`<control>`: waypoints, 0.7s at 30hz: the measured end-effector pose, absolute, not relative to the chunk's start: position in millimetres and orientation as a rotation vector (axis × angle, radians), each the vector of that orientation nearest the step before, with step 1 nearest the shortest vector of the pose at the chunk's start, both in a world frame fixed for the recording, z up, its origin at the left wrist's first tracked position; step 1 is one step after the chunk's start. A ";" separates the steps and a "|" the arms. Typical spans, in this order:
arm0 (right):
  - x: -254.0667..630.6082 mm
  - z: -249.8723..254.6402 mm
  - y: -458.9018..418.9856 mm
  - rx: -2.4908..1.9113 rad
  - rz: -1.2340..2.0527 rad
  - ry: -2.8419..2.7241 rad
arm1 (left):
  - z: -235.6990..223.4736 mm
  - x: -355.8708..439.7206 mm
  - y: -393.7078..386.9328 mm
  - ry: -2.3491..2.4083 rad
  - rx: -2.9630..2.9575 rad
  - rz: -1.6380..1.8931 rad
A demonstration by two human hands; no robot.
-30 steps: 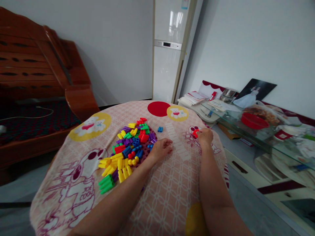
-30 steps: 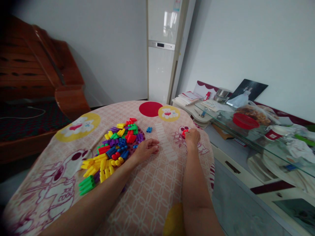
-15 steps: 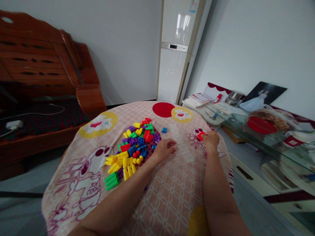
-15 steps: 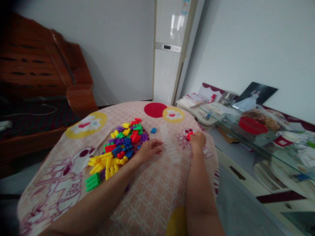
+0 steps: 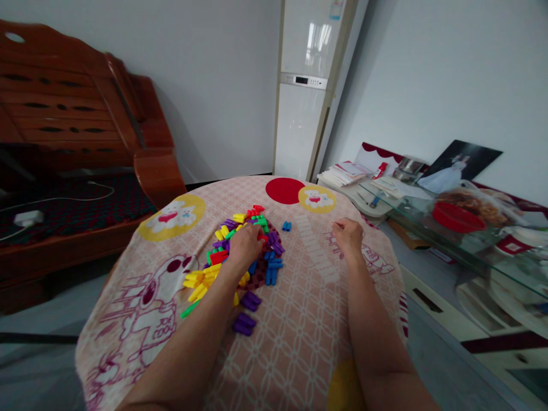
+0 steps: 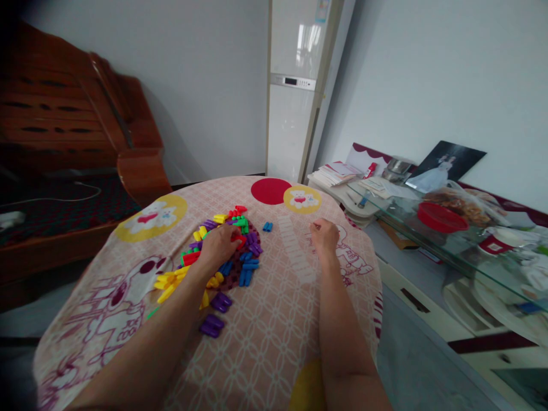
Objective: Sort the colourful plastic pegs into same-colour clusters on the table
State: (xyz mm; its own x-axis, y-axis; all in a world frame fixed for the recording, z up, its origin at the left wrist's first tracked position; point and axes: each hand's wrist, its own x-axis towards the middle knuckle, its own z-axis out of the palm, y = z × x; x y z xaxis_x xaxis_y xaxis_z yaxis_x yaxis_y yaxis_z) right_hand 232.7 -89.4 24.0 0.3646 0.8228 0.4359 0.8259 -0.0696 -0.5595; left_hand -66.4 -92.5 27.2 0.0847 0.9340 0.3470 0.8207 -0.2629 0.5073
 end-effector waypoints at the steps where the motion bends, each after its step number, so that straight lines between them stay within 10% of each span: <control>1: 227.5 23.9 -89.2 -1.819 0.066 -1.451 | 27.2 -66.2 -91.9 1.765 2.154 0.946; 12: 167.0 37.2 -105.1 -1.178 1.240 -1.666 | 22.8 -35.0 -94.6 1.089 1.416 1.176; 21: 172.0 38.0 -100.9 -1.153 1.053 -1.435 | 19.4 -29.1 -97.2 1.061 1.487 1.109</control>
State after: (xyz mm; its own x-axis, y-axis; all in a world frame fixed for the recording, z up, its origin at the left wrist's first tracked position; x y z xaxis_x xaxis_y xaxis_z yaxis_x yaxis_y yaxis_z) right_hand 172.0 -100.9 38.0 -0.0719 0.9835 0.1659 0.1369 0.1745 -0.9751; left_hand -29.1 -97.2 19.4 0.2071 0.9689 0.1356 0.0930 -0.1575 0.9831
